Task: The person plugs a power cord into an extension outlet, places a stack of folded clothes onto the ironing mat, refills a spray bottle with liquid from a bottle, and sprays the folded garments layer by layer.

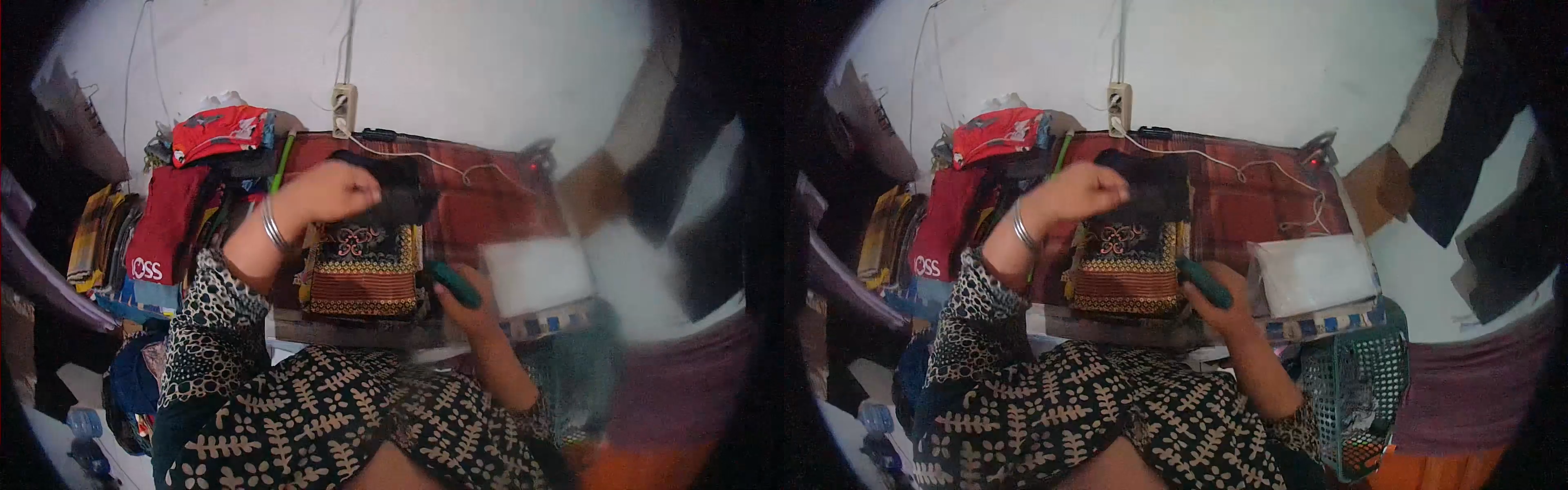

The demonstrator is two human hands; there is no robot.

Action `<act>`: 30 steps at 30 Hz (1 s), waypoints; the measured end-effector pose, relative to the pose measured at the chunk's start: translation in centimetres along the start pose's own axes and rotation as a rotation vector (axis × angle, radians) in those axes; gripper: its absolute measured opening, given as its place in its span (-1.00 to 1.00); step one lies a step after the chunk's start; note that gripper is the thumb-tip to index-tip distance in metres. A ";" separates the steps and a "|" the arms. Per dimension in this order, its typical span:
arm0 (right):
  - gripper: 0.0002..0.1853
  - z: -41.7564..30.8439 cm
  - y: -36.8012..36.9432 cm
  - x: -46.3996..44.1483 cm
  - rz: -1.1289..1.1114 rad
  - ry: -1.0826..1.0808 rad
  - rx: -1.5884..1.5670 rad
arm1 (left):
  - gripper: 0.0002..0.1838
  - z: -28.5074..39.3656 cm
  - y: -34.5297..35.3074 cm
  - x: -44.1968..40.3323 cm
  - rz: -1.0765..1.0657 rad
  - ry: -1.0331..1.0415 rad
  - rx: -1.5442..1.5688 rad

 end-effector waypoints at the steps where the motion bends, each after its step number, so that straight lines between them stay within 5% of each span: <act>1: -0.73 1.0 -0.5 0.7 -0.005 0.033 0.006 | -0.76 1.4 1.1 1.2 -0.083 -0.049 0.034; 4: -0.68 2.7 -2.8 2.7 -0.046 0.354 -0.169 | -0.67 1.9 6.4 5.2 -0.371 0.119 0.093; 7: -0.62 -1.3 -3.8 2.5 0.057 0.373 -0.447 | -0.45 3.2 8.3 6.9 -0.467 0.078 0.229; 9: -0.57 -3.1 -4.9 1.8 0.148 0.252 -0.601 | -0.30 5.3 8.9 6.7 -0.191 0.263 0.332; 10: -0.56 -4.3 -4.2 0.5 0.185 0.151 -0.806 | -0.08 5.9 9.6 6.6 -0.264 0.145 0.465; 13: -0.57 -5.6 -2.6 -2.0 0.390 0.139 -0.882 | 0.24 5.3 11.4 7.3 0.233 0.421 0.351; 18: -0.74 -7.4 3.4 -5.9 0.394 0.412 -1.041 | -0.03 2.1 9.2 11.1 0.577 0.451 0.022; 22: -0.90 -6.3 7.3 -6.0 0.042 0.420 -1.102 | -0.20 0.0 9.9 13.7 0.765 0.408 0.501; 24: -0.93 -6.2 8.1 -5.8 0.020 0.442 -1.142 | -0.19 -1.0 10.8 14.3 0.807 0.276 0.831; 26: -0.80 -5.1 8.8 -5.6 0.098 0.529 -1.132 | -0.31 -0.4 10.8 14.5 0.840 0.273 0.770; 28: -0.82 -6.2 10.7 -4.9 -0.085 0.361 -1.054 | -0.28 -2.3 13.5 13.7 0.895 -0.124 1.596; 30: -0.85 -7.3 11.0 -5.2 -0.268 0.179 -0.970 | -0.19 -1.6 14.5 13.5 0.697 -0.234 1.791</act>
Point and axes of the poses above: each hand's wrist, its own x-axis away from the middle knuckle, its own y-axis out of the palm, z = x × y, the point moved 5 cm from there along -x, towards the middle knuckle, and after that the axes turned 9 degrees about y, right-handed, at the moved point
